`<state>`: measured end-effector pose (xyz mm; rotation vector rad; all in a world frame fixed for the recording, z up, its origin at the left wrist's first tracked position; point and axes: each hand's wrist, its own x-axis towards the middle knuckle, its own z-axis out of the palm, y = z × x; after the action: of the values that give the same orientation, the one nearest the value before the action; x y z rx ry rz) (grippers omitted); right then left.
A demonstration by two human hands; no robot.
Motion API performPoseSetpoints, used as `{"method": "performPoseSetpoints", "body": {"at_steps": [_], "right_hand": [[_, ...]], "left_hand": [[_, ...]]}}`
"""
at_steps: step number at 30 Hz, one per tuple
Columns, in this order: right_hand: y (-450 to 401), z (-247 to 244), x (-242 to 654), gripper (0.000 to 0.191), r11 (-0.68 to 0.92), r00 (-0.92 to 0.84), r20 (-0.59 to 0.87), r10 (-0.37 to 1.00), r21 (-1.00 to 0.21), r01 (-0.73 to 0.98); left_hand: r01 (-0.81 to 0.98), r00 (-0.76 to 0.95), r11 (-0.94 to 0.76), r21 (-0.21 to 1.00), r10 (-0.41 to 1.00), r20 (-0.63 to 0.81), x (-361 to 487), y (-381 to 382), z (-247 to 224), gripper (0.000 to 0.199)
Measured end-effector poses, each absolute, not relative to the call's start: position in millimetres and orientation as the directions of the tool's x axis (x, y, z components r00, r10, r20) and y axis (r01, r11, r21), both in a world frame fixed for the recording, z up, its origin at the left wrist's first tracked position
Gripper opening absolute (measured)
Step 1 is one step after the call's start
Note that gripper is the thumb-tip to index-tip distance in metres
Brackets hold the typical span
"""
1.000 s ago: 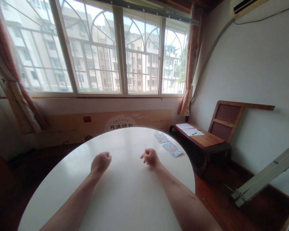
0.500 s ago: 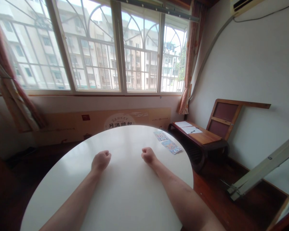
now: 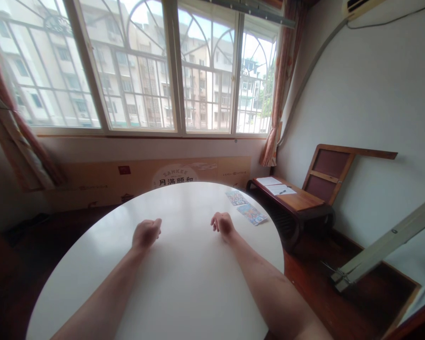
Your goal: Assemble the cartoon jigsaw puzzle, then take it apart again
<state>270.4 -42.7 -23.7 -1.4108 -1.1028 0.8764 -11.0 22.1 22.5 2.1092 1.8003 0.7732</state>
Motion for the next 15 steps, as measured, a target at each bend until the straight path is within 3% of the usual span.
{"method": "performPoseSetpoints", "body": {"at_steps": [2,6,9,12,15], "right_hand": [[-42.2,-23.3,271.8,0.028,-0.004,0.321,0.041,0.946,-0.99,0.139],[-41.7,-21.4,269.3,0.037,-0.03,0.332,0.006,0.943,-0.994,0.103],[-42.7,-18.6,265.6,0.029,-0.005,0.319,0.019,0.948,-0.997,0.075],[-45.0,-14.3,264.6,0.056,0.07,0.286,0.083,0.955,-0.996,0.054],[-46.5,-12.0,267.1,0.062,0.153,0.238,0.157,0.958,-0.988,0.036]], "left_hand": [[0.84,0.089,-0.194,0.507,0.97,0.224,-9.8,21.3,23.9,0.045],[0.848,0.094,-0.198,0.492,0.969,0.229,-7.5,16.8,24.9,0.045],[0.841,0.104,-0.213,0.497,0.966,0.237,-7.3,13.5,24.5,0.05],[0.831,0.111,-0.231,0.506,0.96,0.256,-7.9,13.9,22.5,0.054],[0.822,0.115,-0.245,0.514,0.956,0.271,-8.5,17.1,18.9,0.056]]}}
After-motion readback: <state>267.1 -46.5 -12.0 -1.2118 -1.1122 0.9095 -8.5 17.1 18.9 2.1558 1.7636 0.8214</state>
